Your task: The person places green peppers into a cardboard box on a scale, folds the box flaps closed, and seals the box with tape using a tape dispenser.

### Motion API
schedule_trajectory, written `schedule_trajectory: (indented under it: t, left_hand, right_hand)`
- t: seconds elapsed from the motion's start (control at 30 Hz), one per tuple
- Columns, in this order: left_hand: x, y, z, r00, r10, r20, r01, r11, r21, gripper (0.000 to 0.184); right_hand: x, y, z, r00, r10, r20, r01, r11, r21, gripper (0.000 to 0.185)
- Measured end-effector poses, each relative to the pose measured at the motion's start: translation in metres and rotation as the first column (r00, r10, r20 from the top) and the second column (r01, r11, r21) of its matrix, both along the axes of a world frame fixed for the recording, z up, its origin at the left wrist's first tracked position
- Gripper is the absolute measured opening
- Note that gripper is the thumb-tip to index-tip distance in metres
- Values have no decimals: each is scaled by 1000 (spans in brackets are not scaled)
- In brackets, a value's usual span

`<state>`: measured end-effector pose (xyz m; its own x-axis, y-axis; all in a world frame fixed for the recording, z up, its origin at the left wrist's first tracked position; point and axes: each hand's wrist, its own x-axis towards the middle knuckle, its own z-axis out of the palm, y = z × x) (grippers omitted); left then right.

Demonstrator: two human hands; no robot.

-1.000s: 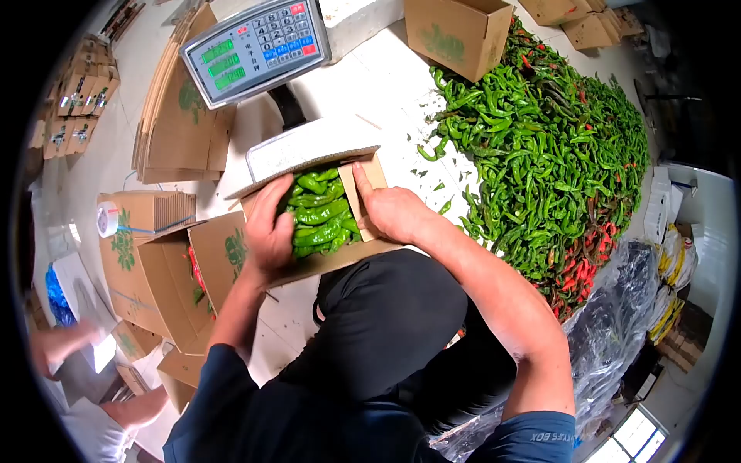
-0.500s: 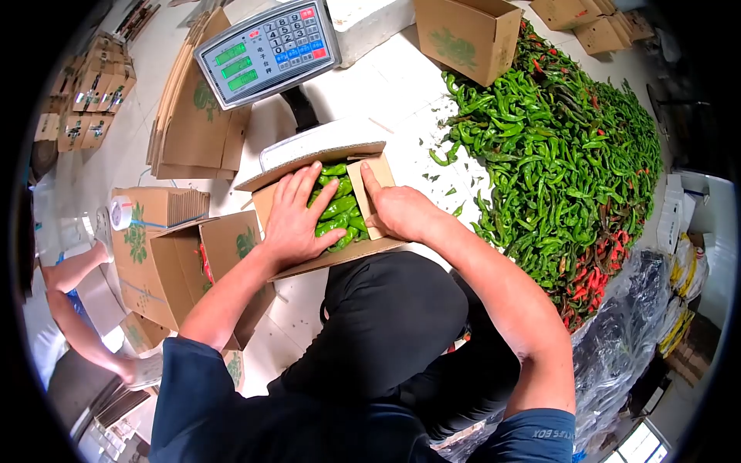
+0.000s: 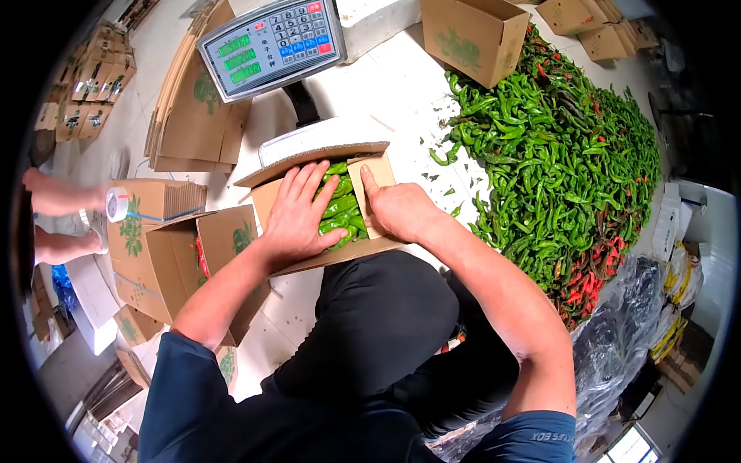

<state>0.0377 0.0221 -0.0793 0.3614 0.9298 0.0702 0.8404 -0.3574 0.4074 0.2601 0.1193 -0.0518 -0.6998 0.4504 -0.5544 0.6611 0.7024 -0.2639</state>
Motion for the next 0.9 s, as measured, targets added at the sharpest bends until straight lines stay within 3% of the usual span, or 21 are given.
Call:
schedule_trajectory:
  t: [0.13, 0.23, 0.37, 0.5, 0.57, 0.6, 0.7, 0.87, 0.9]
  left_hand:
    - [-1, 1, -1, 1000, 9, -2, -9, 1000, -24, 88]
    - [0, 1, -2, 1000, 4, 4, -3, 999, -39, 88]
    - [-3, -1, 0, 1000, -10, 5, 10, 999, -36, 86]
    - [-1, -3, -8, 997, -13, -73, 11, 1000, -29, 90]
    - [-3, -2, -5, 996, -21, -88, 17, 999, -50, 91]
    - [-4, -4, -10, 997, -19, -79, 17, 999, -32, 93]
    - [-4, -6, -12, 1000, -18, -13, 18, 1000, -1, 91]
    - [-1, -9, -13, 1000, -21, -14, 22, 999, 50, 83]
    - [-2, -8, -13, 1000, -21, -19, 22, 999, 45, 83]
  right_hand:
    - [-3, 5, 0, 999, 44, -23, -43, 998, 44, 79]
    - [-4, 5, -9, 999, 43, 5, -43, 997, 66, 93]
    - [-2, 5, -9, 999, 45, 12, -46, 996, 79, 91]
    - [-3, 3, -14, 995, 34, -92, -23, 993, 118, 93]
    - [-9, 2, 5, 997, 66, 50, -72, 988, 136, 75]
    - [-8, -1, 2, 996, 77, 45, -84, 980, 178, 76]
    - [5, -11, -1, 972, 123, -198, -37, 920, 391, 82]
    - [6, -14, -1, 908, 15, -419, 107, 958, 268, 102]
    - [4, -14, 6, 923, -10, -385, 110, 965, 240, 105]
